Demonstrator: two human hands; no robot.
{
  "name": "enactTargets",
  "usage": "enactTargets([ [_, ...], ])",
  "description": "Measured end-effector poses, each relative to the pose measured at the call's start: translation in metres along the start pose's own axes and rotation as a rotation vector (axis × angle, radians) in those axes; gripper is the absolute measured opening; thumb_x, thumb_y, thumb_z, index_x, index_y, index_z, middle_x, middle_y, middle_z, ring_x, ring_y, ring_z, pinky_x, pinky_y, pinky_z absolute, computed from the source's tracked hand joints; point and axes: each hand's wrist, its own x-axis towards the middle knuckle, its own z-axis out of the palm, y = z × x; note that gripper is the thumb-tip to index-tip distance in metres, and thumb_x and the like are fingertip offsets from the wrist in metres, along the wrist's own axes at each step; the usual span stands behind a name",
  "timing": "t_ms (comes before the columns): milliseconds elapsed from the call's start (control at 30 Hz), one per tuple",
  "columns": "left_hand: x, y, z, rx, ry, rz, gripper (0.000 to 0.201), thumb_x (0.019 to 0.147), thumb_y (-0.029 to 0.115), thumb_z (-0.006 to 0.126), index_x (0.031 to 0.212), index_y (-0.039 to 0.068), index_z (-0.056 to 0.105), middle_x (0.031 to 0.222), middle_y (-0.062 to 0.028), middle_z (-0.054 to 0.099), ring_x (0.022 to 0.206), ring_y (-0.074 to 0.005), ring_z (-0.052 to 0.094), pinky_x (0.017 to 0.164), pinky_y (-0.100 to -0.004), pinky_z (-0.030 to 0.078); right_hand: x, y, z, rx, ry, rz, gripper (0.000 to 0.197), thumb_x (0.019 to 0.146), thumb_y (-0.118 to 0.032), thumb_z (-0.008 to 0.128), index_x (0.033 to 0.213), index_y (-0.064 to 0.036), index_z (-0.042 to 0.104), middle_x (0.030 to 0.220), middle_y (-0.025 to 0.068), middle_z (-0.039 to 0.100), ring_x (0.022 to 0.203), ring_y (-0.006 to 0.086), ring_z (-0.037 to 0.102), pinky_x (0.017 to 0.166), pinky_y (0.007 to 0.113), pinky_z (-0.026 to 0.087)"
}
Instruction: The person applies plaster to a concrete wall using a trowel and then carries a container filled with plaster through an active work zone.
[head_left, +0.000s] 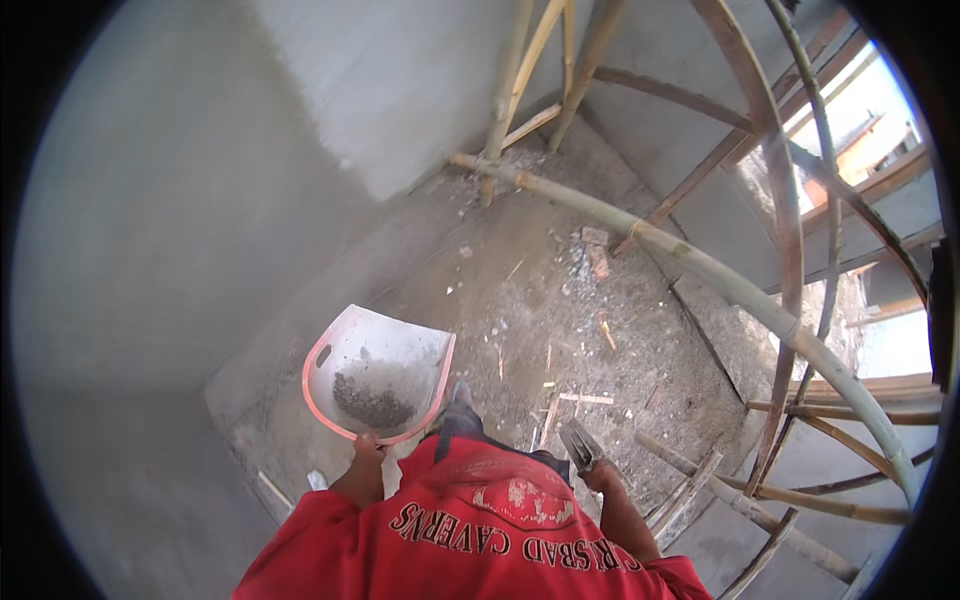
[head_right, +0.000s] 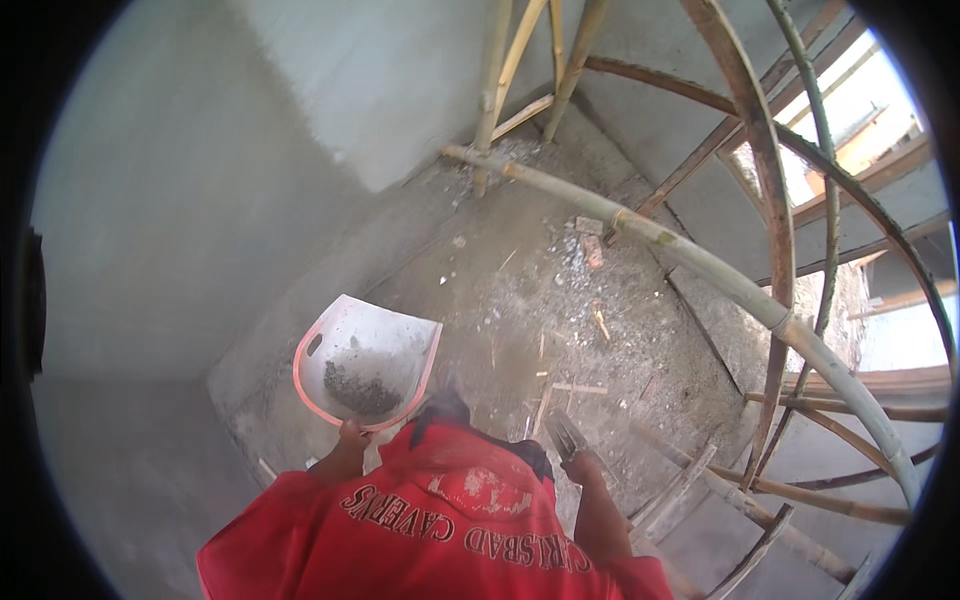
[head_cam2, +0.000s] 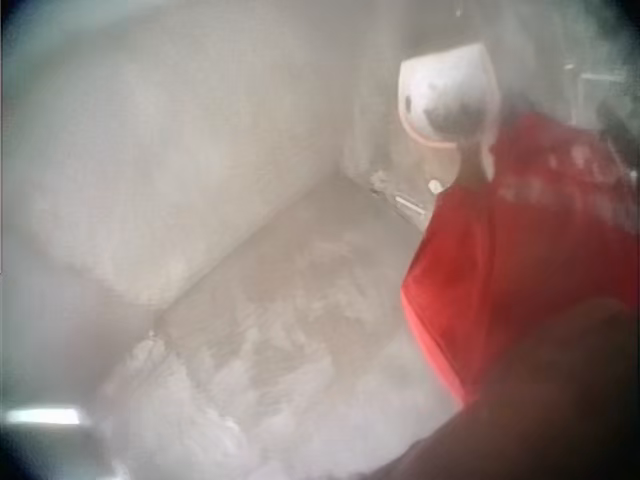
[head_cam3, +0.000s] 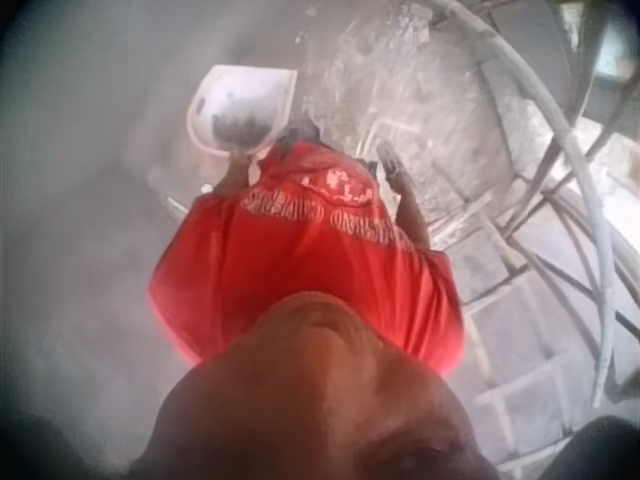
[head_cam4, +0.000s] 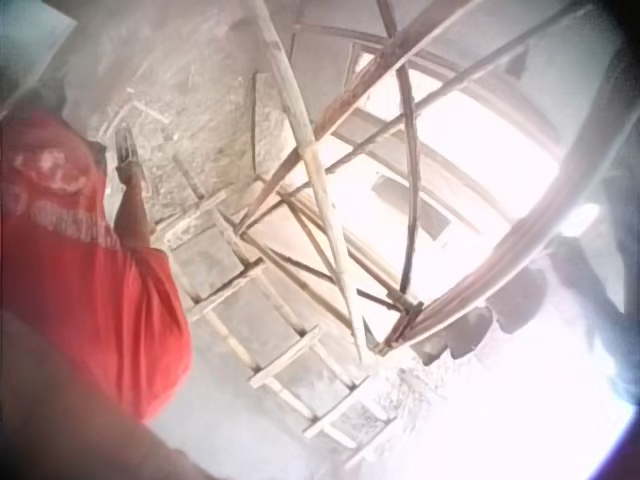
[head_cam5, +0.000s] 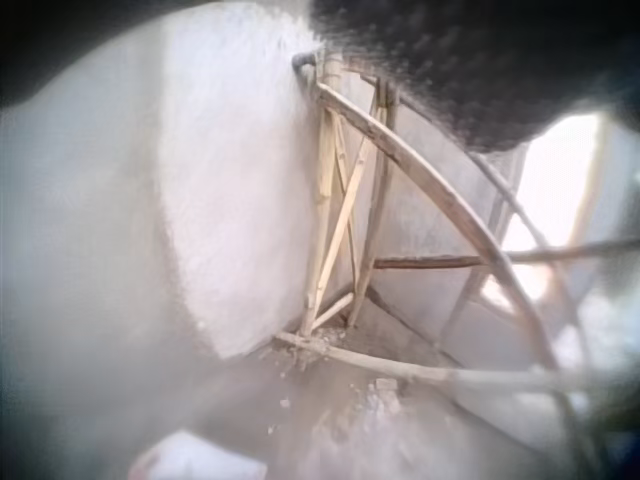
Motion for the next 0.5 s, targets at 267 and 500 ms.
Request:
enactTargets([
  [267, 0.025, 0.154, 0.189, 0.308, -0.301, 0.093, 0.023, 0.083, 0.003, 0.052, 0.103, 0.010, 0.046, 0.093, -0.0100, 0.050, 0.079, -0.0285, 0.058, 0.064, -0.0521, 0.057, 0.085, -0.108, -0.149, 0.257, 0.404, 0.278, 0.063, 0.087, -0.051, 0.066, 0.117, 0.0051, 0.060, 0.112, 0.0339, 0.064, 0.109, 0.0496, 0.060, 0.091, 0.052, 0.050],
  [500, -0.018, 0.126, 0.302, 0.461, -0.378, 0.016, 0.038, 0.083, 0.002, 0.051, 0.119, 0.012, 0.044, 0.100, -0.0133, 0.055, 0.081, -0.0329, 0.064, 0.063, -0.0522, 0.059, 0.149, -0.067, -0.148, 0.024, 0.045, 0.261, 0.063, 0.088, -0.049, 0.065, 0.121, 0.0037, 0.063, 0.116, 0.0306, 0.065, 0.115, 0.0431, 0.061, 0.097, 0.047, 0.049],
])
